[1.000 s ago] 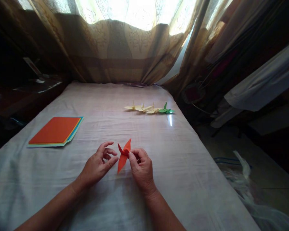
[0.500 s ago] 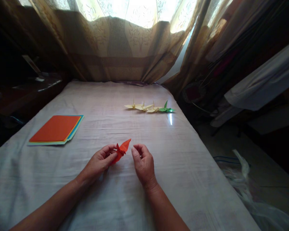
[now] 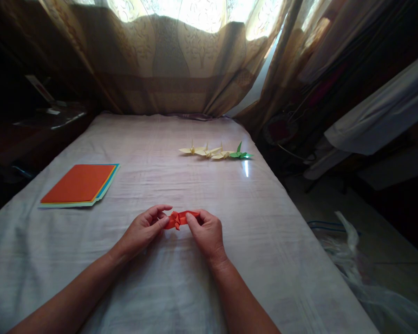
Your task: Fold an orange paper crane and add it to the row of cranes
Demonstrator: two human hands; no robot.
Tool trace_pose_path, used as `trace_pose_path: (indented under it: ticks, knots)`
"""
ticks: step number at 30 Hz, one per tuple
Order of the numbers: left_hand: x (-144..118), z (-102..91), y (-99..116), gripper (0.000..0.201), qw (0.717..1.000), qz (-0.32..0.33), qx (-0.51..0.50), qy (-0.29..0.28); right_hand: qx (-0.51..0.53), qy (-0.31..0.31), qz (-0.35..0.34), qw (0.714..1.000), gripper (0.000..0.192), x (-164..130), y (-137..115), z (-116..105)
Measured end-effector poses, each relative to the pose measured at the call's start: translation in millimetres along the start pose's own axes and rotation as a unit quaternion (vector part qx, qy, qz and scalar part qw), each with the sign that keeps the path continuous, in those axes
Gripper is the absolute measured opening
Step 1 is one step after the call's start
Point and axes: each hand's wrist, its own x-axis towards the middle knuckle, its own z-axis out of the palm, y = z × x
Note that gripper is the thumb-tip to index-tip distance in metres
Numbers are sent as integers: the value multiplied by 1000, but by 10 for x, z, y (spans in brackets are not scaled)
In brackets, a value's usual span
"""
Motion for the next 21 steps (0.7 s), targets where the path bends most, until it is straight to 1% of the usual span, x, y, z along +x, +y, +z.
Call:
trace_pose_path:
  ticks: [4, 16, 21]
  knots:
    - [6, -1, 3, 51, 1000, -1, 1, 3, -10, 14, 2, 1000, 26, 0, 0, -6]
    - [34, -24, -55, 47, 999, 10, 51, 15, -32, 21, 8, 999, 28, 22, 65, -30]
    - [29, -23, -28, 45, 994, 23, 98, 31, -38, 25, 12, 999, 28, 20, 65, -1]
